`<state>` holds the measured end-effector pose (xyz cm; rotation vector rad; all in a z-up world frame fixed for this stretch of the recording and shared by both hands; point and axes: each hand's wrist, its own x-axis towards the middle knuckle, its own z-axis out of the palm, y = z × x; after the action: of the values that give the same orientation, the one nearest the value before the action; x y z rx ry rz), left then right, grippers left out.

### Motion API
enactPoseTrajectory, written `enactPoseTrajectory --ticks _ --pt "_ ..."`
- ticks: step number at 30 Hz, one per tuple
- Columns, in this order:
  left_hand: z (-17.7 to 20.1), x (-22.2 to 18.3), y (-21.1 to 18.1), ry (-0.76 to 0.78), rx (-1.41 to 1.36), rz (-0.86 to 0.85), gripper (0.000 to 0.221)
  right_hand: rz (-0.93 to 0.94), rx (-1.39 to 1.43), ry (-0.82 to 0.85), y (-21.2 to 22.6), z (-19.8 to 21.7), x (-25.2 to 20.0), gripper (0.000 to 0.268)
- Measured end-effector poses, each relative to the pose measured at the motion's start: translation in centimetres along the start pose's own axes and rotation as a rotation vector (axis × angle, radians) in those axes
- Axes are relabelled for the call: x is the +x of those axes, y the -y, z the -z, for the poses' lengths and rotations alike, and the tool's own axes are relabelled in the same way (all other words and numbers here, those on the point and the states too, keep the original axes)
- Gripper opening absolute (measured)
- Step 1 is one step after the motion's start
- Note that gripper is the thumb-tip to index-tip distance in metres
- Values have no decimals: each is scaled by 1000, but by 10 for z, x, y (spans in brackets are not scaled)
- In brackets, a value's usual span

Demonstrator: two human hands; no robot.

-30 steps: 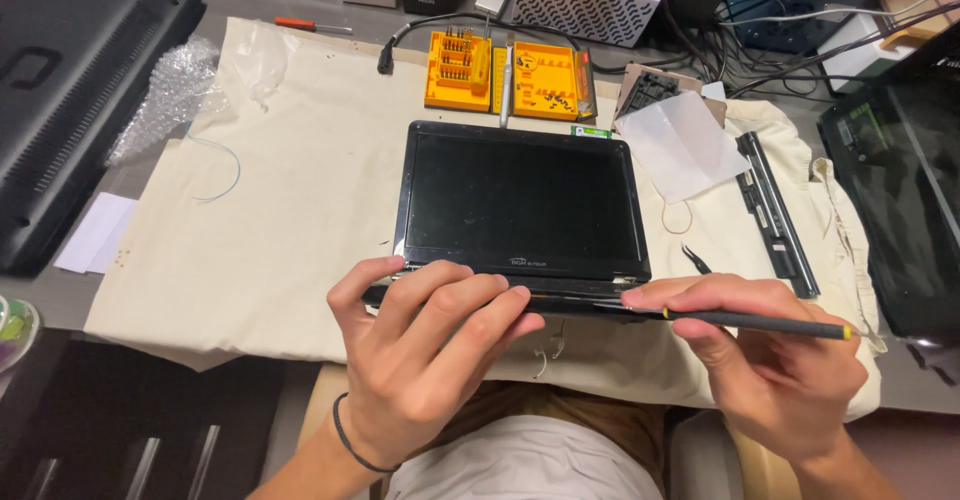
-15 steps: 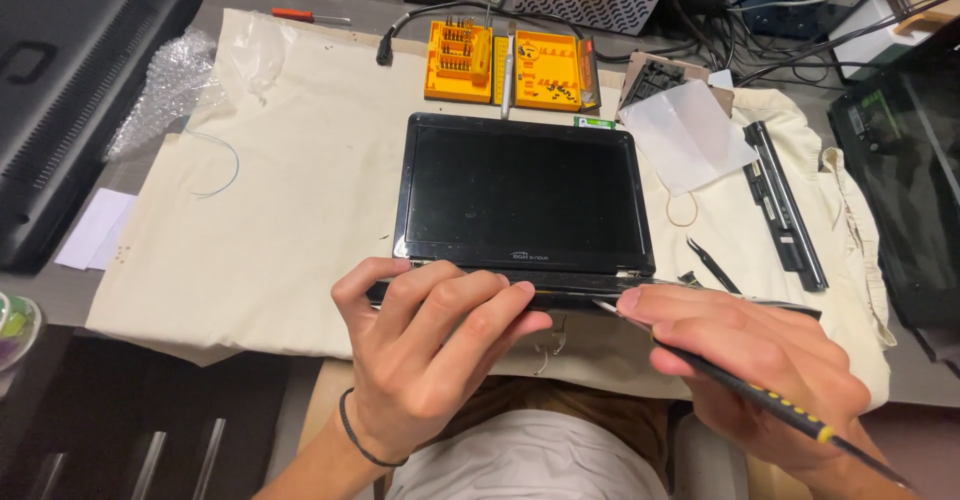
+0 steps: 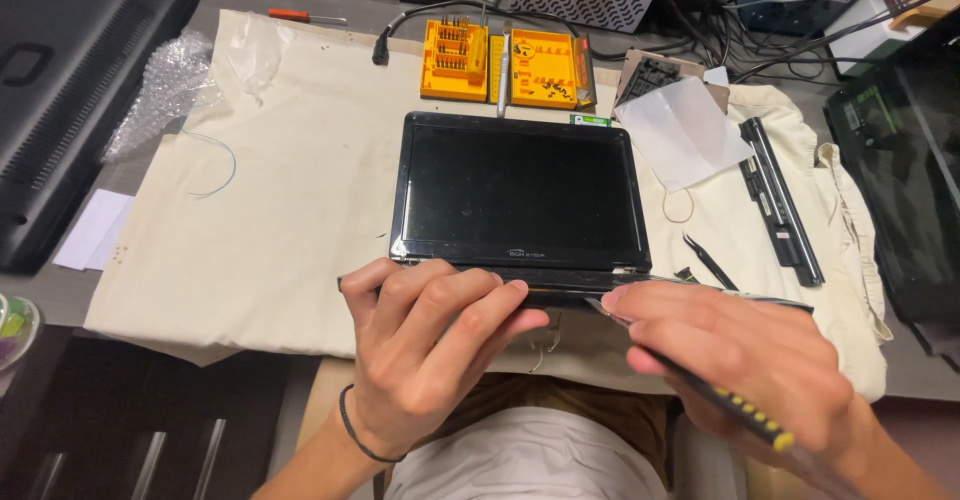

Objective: The person is disassembling a laptop, removing the optical drive and then using a small tool to pry up the keyboard panel.

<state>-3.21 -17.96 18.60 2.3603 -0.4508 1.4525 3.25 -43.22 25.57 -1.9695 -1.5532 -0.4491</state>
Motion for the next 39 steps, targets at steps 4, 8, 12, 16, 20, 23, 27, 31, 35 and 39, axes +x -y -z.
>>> enactPoseTrajectory --ticks 4,8,12,16,20,23,27,31,35,39 --pt "-1 0 0 -10 -4 -7 21 -161 96 -19 -4 3 2 17" --pt "-1 0 1 -12 2 -3 22 -259 31 15 -11 8 1 17" --pt "-1 0 0 -12 2 1 22 -310 32 54 -13 10 3 17" --pt "-2 -1 2 -6 4 -5 23 -426 76 17 -17 6 0 13" --pt "-2 -4 3 -14 16 -16 21 -446 184 -62 -19 2 -8 15" --pt "-3 -2 4 -19 8 -39 17 -403 168 -78 -19 4 -13 18" --pt "-3 -1 2 -16 7 -116 5 -248 165 -112 -17 0 -12 15" --pt "-7 3 -4 6 11 -123 7 -269 156 -106 -16 1 -14 15" --pt "-9 5 -7 38 1 -153 6 -190 54 -90 -17 6 -17 16" --pt "-8 7 -8 55 -3 -169 15 -213 10 -72 -19 11 -25 16"
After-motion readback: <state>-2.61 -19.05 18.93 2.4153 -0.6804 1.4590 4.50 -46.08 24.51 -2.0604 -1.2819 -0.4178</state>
